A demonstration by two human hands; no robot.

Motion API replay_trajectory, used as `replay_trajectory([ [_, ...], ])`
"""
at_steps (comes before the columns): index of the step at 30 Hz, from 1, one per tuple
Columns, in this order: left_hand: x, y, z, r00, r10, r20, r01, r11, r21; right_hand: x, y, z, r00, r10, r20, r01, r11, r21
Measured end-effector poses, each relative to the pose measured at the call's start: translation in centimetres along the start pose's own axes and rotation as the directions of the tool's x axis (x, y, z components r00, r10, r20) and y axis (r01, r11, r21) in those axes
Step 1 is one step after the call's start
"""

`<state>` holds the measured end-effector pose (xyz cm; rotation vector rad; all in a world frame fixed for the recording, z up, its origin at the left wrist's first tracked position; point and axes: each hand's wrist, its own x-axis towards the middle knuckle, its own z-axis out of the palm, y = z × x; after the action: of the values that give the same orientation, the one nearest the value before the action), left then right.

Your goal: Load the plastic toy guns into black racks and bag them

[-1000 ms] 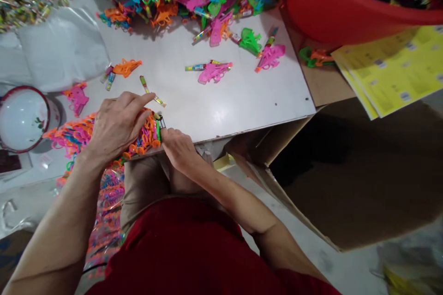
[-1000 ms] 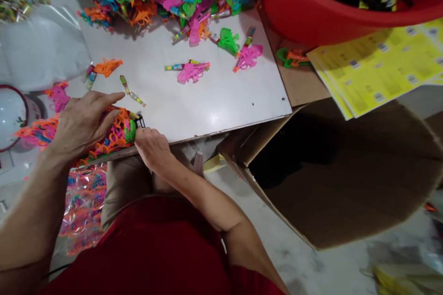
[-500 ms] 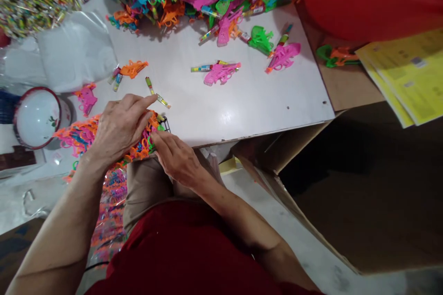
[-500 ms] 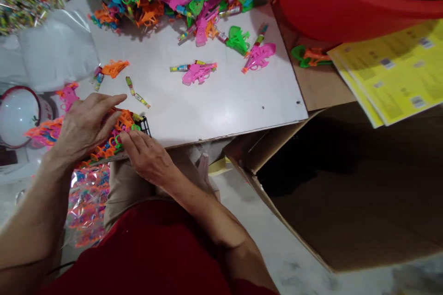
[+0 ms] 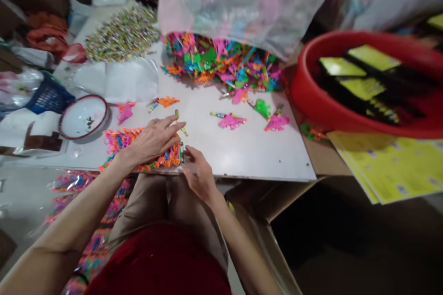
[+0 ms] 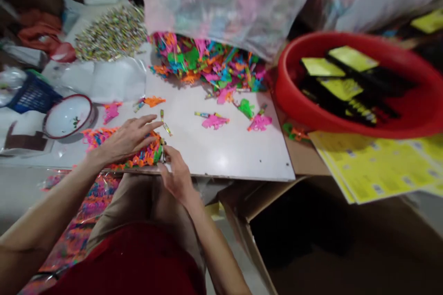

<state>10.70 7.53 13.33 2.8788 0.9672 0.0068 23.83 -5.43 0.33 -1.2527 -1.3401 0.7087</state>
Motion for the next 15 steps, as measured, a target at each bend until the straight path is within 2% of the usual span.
replay_trajectory([
  [2,-2.0,0.4,-2.5,0.985,-0.065,-0.158,0.047,0.992,-0.115,1.2,1.2,-1.5,0.992,0.122,-0.015,-0.121,0.990,0.068],
  [3,-3.4,0.8,-3.6,0.978,-0.093,-0.184,0.055,0.978,-0.202,2.1,1.9,-2.0,0.984,0.176,-0.014,-0.175,0.981,0.082],
  [4,-4.9,1.4,-4.5,0.983,-0.100,-0.151,0.051,0.952,-0.302,3.1,2.5,-2.2,0.976,0.216,-0.005,-0.215,0.973,0.089],
  [6,-8.2,2.4,-4.7,0.995,0.031,0.100,0.022,0.869,-0.495,5.1,3.5,-1.8,0.970,0.240,0.036,-0.243,0.964,0.111],
  [8,-10.8,2.7,-2.8,0.924,0.172,0.343,0.067,0.809,-0.584,6.7,4.0,-0.6,0.970,0.217,0.105,-0.232,0.960,0.156],
  [9,-11.7,2.5,-1.2,0.910,0.154,0.386,0.104,0.814,-0.571,7.2,4.1,0.1,0.969,0.203,0.142,-0.227,0.958,0.176],
  [12,-12.8,0.1,4.1,0.936,-0.191,0.296,0.324,0.794,-0.515,7.0,3.8,1.2,0.959,0.186,0.212,-0.228,0.955,0.192],
  [15,-12.3,-2.8,7.7,0.917,-0.369,0.152,0.390,0.746,-0.540,4.8,3.2,0.4,0.946,0.233,0.226,-0.281,0.936,0.211],
])
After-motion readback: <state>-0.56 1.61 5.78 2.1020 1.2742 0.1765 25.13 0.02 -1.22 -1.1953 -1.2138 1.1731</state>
